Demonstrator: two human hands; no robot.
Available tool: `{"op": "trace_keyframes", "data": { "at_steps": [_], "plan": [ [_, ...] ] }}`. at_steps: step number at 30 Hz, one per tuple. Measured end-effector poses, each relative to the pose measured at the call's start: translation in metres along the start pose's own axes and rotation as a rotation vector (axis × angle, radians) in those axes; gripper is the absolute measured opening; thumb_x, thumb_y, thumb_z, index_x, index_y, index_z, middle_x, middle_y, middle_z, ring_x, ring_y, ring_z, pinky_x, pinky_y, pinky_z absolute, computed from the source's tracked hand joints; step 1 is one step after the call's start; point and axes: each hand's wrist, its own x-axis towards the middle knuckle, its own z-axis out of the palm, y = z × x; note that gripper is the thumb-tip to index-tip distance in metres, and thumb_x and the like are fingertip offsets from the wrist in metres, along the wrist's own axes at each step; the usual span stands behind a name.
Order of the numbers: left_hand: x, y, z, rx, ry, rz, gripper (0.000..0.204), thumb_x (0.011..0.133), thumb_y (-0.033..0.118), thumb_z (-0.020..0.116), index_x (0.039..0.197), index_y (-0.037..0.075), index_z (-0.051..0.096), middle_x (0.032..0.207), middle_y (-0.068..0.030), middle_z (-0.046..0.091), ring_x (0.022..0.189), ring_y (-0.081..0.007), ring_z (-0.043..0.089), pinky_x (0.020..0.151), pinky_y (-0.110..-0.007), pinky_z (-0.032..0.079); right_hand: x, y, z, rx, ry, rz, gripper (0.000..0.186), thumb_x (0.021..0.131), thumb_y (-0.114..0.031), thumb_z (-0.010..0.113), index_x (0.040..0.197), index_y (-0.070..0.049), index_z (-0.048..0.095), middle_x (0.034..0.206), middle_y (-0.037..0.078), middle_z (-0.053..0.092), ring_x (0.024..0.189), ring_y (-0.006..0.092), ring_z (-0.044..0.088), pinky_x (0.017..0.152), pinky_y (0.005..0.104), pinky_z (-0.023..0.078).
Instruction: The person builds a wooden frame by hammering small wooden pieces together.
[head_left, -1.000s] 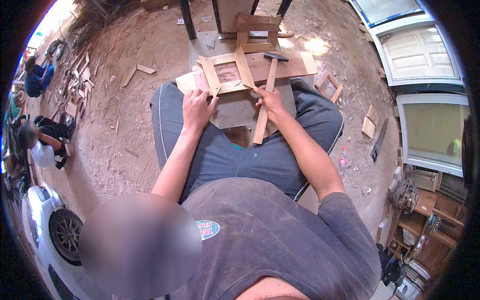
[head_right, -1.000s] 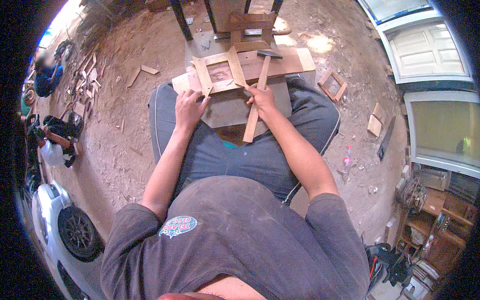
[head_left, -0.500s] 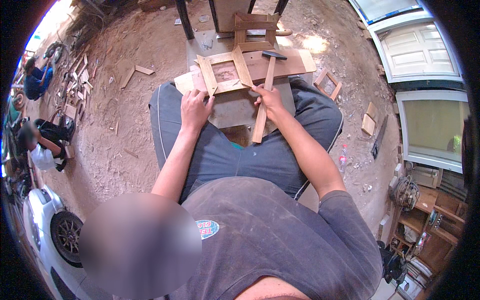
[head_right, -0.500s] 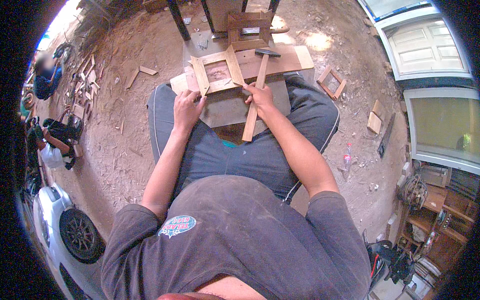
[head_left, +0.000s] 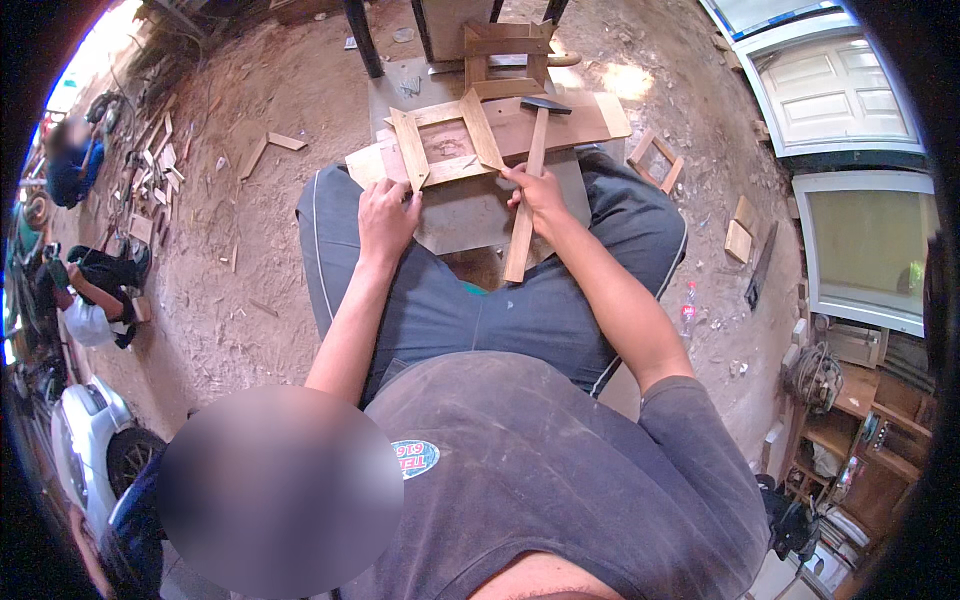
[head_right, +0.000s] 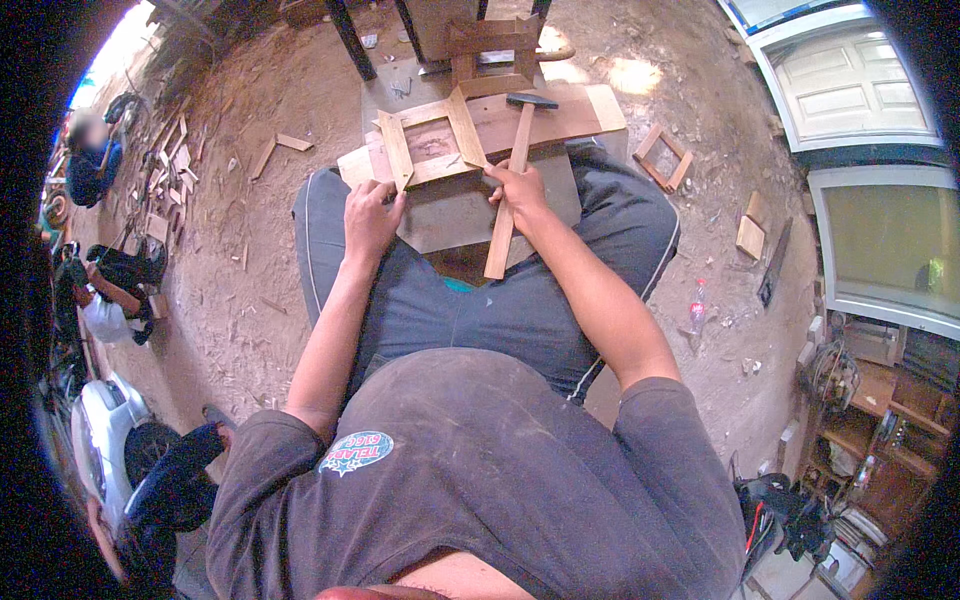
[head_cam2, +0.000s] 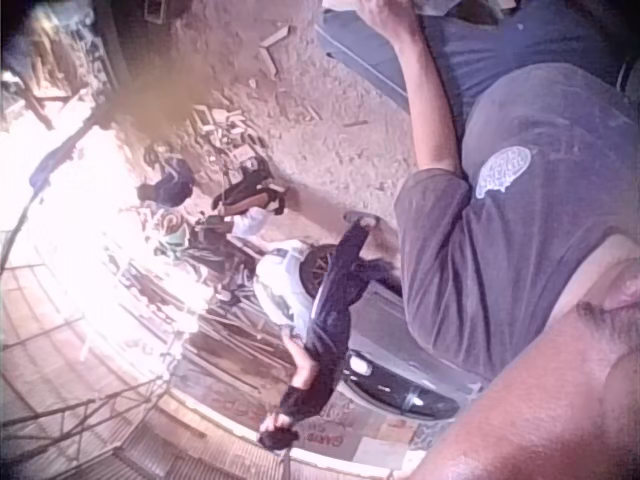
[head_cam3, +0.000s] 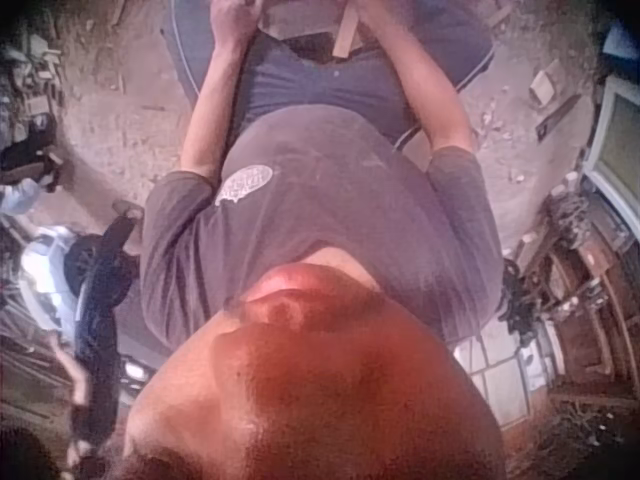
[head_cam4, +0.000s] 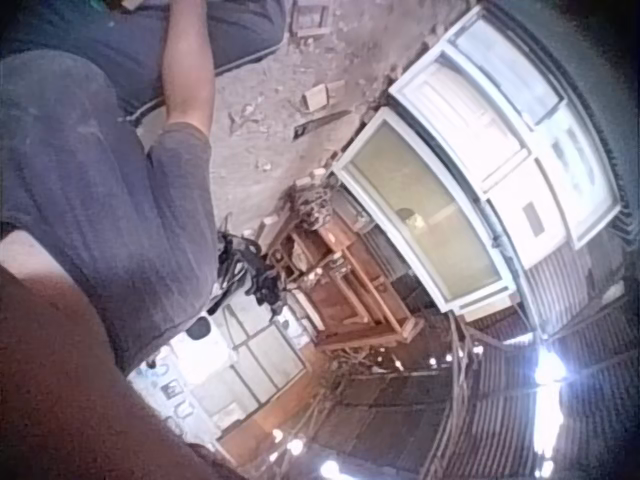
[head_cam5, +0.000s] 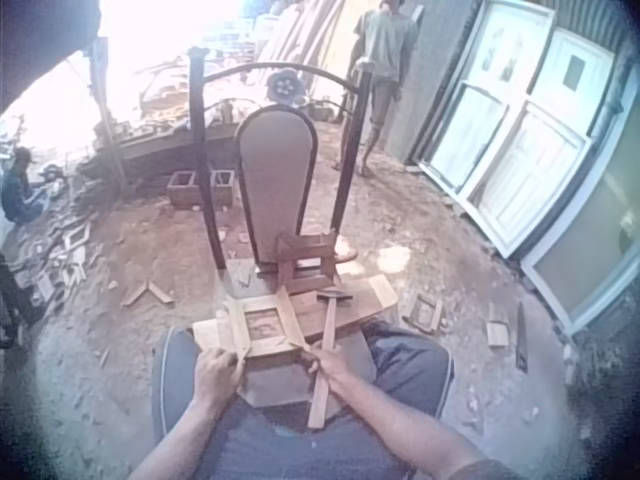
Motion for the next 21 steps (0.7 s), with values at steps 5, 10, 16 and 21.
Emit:
{"op": "trace_keyframes", "data": {
  "at_steps": [5, 10, 16, 21],
  "plan": [
    [0.0, 0.001, -0.002, 0.0, 0.006, 0.001, 0.019, 0.086, 0.019, 0.079, 0.097, 0.005, 0.077, 0.095, -0.0137, 0.07, 0.098, -0.0323, 0.066, 0.091, -0.044, 0.05, 0.0, 0.001, 0.0, 0.015, 0.002, -0.008, 0.027, 0.085, -0.014, 0.084, 0.096, -0.006, 0.062, 0.085, 0.009, 0.07, 0.05, 0.0145, 0.059, 0.047, 0.0334, 0.053],
    [0.0, -0.002, -0.001, -0.017, 0.009, 0.0, 0.018, 0.086, 0.019, 0.079, 0.096, 0.005, 0.077, 0.094, -0.0135, 0.071, 0.096, -0.0322, 0.066, 0.091, -0.044, 0.05, -0.002, 0.0, 0.002, 0.023, 0.009, -0.007, 0.026, 0.086, -0.014, 0.084, 0.096, -0.006, 0.061, 0.084, 0.009, 0.07, 0.05, 0.0146, 0.059, 0.048, 0.0345, 0.053],
    [-0.002, 0.0, -0.006, -0.087, 0.055, -0.079, 0.019, 0.088, 0.017, 0.076, 0.102, 0.003, 0.078, 0.095, -0.0141, 0.072, 0.094, -0.0316, 0.068, 0.089, -0.043, 0.052, -0.005, -0.003, 0.004, 0.041, -0.004, 0.01, 0.024, 0.087, -0.013, 0.083, 0.096, -0.006, 0.061, 0.083, 0.008, 0.07, 0.05, 0.0144, 0.059, 0.048, 0.0342, 0.053],
    [0.004, -0.009, -0.009, -0.336, 0.135, -0.234, 0.02, 0.092, 0.007, 0.071, 0.11, -0.001, 0.077, 0.1, -0.0156, 0.074, 0.092, -0.0287, 0.072, 0.084, -0.039, 0.055, 0.001, 0.001, 0.0, 0.012, 0.008, -0.004, 0.025, 0.086, -0.014, 0.083, 0.096, -0.007, 0.061, 0.083, 0.008, 0.069, 0.051, 0.0139, 0.059, 0.048, 0.033, 0.053]
  ]
}}
